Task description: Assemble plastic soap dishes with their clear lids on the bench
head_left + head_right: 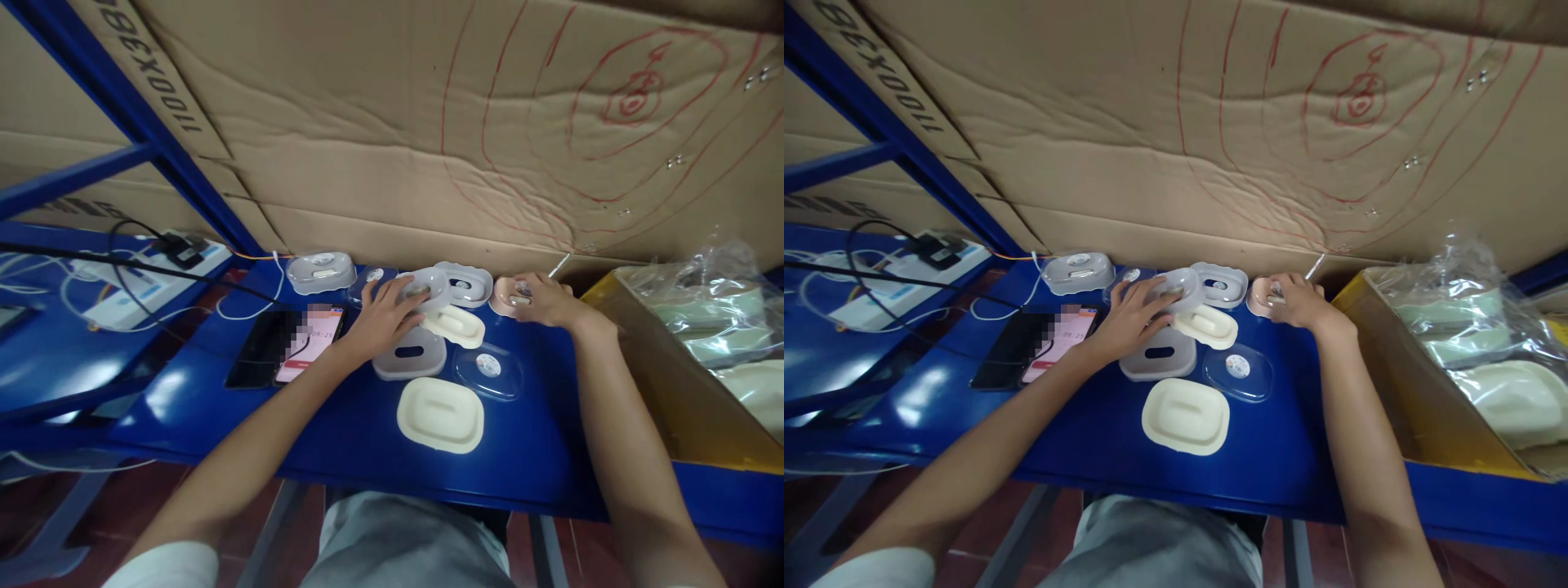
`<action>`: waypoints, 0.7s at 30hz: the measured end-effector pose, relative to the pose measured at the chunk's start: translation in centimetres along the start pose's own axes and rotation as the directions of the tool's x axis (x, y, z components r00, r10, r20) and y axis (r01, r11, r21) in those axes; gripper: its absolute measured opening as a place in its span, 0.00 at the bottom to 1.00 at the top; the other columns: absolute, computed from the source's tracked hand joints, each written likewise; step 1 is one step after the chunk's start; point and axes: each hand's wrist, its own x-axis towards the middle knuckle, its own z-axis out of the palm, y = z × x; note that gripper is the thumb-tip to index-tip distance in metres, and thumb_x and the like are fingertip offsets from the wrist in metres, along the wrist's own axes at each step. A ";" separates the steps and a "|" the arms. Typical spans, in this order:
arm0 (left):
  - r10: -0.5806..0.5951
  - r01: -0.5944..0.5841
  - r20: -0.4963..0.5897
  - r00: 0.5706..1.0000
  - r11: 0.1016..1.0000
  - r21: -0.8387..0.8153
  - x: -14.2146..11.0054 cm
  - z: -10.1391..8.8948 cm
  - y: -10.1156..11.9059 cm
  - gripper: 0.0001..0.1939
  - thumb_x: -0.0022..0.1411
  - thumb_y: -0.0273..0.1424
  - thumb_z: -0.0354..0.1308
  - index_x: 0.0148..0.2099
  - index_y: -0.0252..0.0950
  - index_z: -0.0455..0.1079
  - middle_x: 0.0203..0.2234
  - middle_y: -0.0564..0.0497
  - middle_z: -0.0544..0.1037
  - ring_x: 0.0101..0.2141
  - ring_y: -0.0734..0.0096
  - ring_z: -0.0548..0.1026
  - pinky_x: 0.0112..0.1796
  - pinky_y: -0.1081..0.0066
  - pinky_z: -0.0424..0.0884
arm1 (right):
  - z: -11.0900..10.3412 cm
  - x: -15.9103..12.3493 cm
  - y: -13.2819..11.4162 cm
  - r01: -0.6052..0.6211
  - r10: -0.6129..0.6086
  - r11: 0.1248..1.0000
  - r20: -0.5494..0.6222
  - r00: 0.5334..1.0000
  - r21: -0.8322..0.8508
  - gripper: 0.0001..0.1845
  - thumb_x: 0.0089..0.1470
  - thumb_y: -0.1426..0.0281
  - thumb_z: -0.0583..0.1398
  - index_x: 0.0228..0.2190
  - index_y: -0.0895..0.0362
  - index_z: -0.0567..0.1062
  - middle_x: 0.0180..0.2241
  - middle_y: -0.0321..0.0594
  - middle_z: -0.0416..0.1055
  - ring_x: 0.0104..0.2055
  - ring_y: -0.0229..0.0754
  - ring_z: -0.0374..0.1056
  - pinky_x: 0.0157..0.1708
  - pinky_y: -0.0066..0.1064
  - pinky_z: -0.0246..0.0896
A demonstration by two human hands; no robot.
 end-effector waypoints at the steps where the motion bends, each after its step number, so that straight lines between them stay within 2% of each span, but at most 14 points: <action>1: 0.007 -0.007 0.000 1.000 1.000 -0.001 0.0 0.0 0.0 0.23 0.81 0.41 0.52 0.71 0.47 0.70 0.72 0.36 0.64 0.70 0.46 0.64 0.70 0.37 0.47 | -0.2 -0.1 0.1 -0.002 0.002 0.999 0.007 1.000 0.035 0.36 0.56 0.58 0.70 0.62 0.57 0.72 0.65 0.62 0.70 0.67 0.70 0.65 0.60 0.57 0.62; 5: 0.029 -0.029 0.007 1.000 1.000 -0.012 -0.1 0.0 0.0 0.24 0.81 0.42 0.52 0.72 0.44 0.69 0.72 0.35 0.64 0.71 0.45 0.63 0.70 0.36 0.46 | -1.6 -1.2 0.6 -0.012 -0.006 0.988 0.119 0.993 0.151 0.30 0.64 0.51 0.64 0.60 0.53 0.75 0.56 0.50 0.80 0.55 0.55 0.77 0.53 0.42 0.72; 7: 0.029 -0.029 0.016 0.999 0.999 -0.014 -0.1 0.0 0.0 0.24 0.81 0.42 0.51 0.72 0.43 0.68 0.73 0.34 0.64 0.71 0.45 0.63 0.70 0.36 0.46 | -2.1 -1.5 0.8 -0.007 -0.019 0.982 0.136 0.990 0.189 0.26 0.67 0.52 0.61 0.59 0.52 0.76 0.54 0.46 0.82 0.54 0.51 0.79 0.53 0.39 0.74; 9: 0.026 -0.026 0.019 0.999 1.000 -0.008 -0.1 0.0 0.0 0.24 0.81 0.42 0.51 0.72 0.43 0.68 0.73 0.34 0.64 0.71 0.45 0.63 0.70 0.36 0.46 | -2.5 -1.6 0.7 -0.017 0.000 0.983 0.094 0.996 0.181 0.23 0.68 0.57 0.58 0.59 0.52 0.76 0.58 0.46 0.81 0.57 0.51 0.78 0.57 0.41 0.73; 12: 0.026 -0.026 0.011 1.000 1.000 0.007 -0.1 -0.1 0.1 0.24 0.80 0.43 0.51 0.72 0.43 0.69 0.73 0.34 0.64 0.71 0.45 0.63 0.70 0.37 0.46 | -3.1 -1.5 0.2 -0.049 0.052 0.992 -0.025 0.998 0.120 0.23 0.68 0.63 0.57 0.60 0.55 0.76 0.63 0.52 0.76 0.63 0.58 0.74 0.65 0.51 0.66; 14: 0.018 -0.018 0.005 1.000 1.000 0.019 -0.1 -0.2 0.1 0.24 0.80 0.43 0.51 0.72 0.43 0.69 0.73 0.35 0.65 0.71 0.46 0.63 0.71 0.38 0.46 | -3.5 -1.5 -0.6 -0.058 0.064 0.995 -0.071 0.995 0.084 0.22 0.67 0.66 0.57 0.58 0.57 0.76 0.62 0.56 0.76 0.62 0.60 0.74 0.64 0.53 0.66; 16: -0.004 0.005 -0.007 1.000 0.999 0.035 -0.1 -0.3 0.0 0.24 0.80 0.43 0.51 0.72 0.44 0.69 0.72 0.36 0.65 0.71 0.46 0.64 0.71 0.39 0.45 | -3.6 -1.9 -1.7 -0.051 0.054 0.996 -0.036 0.998 0.069 0.18 0.66 0.65 0.58 0.53 0.56 0.78 0.55 0.54 0.80 0.56 0.57 0.77 0.57 0.47 0.70; 18: -0.044 0.045 -0.027 0.999 0.997 0.055 0.0 -0.4 -0.1 0.24 0.81 0.44 0.49 0.71 0.45 0.69 0.72 0.37 0.66 0.70 0.46 0.64 0.71 0.40 0.46 | -3.2 -2.4 -3.0 -0.048 0.045 0.997 0.067 0.997 0.056 0.13 0.64 0.61 0.61 0.45 0.53 0.80 0.45 0.48 0.84 0.47 0.53 0.80 0.46 0.40 0.74; 21: -0.158 0.165 -0.081 0.984 0.982 0.086 0.3 -1.0 -0.7 0.24 0.81 0.44 0.47 0.70 0.42 0.70 0.72 0.36 0.66 0.69 0.44 0.66 0.69 0.41 0.49 | -1.6 -2.9 -5.1 -0.069 0.069 0.998 0.208 0.976 -0.007 0.12 0.54 0.57 0.69 0.36 0.50 0.79 0.36 0.46 0.83 0.36 0.55 0.80 0.34 0.39 0.71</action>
